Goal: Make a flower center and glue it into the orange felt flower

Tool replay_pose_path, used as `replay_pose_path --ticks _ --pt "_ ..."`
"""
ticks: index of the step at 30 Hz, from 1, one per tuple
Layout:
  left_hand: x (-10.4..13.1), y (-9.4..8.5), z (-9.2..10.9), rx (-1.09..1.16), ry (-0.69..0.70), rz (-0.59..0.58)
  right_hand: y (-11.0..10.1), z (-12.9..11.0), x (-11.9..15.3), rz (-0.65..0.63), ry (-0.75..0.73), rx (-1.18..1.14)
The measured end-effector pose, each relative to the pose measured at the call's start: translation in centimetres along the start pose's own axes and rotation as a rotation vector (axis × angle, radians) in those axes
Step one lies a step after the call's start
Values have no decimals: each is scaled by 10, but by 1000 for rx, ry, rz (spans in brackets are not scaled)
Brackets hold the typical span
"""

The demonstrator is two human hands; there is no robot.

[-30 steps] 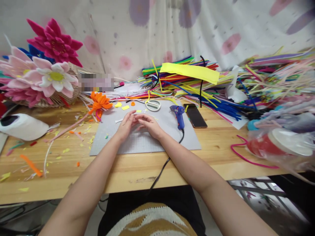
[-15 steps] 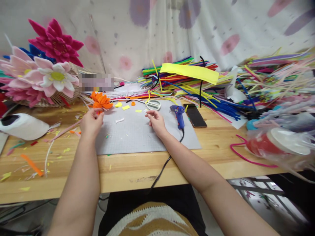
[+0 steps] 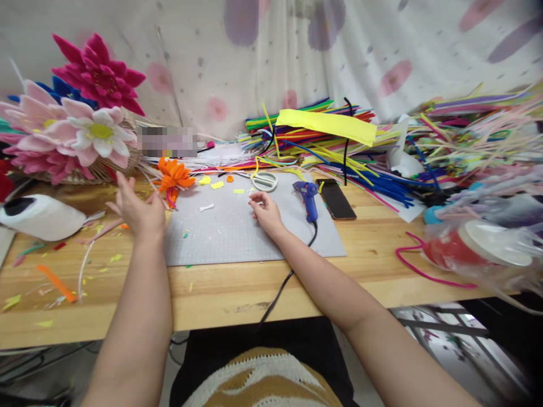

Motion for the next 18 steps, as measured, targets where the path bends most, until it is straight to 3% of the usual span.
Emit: replay_pose_path --ticks 2,4,7,10,12,14,16,18 --pt "7 5 21 -87 28 45 2 1 0 -6 -10 20" --pt "21 27 56 58 80 1 4 3 -1 -9 -13 35" --pt "58 72 120 609 112 -152 2 5 -4 0 -5 -11" --pt "102 118 157 1075 -95 -334 -12 9 -9 78 31 -153" --pt "121 137 155 1189 -277 -358 -24 14 -11 169 75 -229" --pt "127 144 144 1187 -346 -400 -32 17 -12 230 95 -256" --pt "126 143 131 1083 -307 -552 -34 16 -12 238 88 -244" --pt "114 126 104 880 -216 -617 -33 16 -11 232 81 -218"
Point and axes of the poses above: each hand's wrist, its own x-axis away from the middle knuckle, its own y-axis out of the palm, z = x × y, the point moved 9 cm from there along -x, towards the middle knuckle, and after that the axes turned 12 degrees about y, right-handed, at the moved point
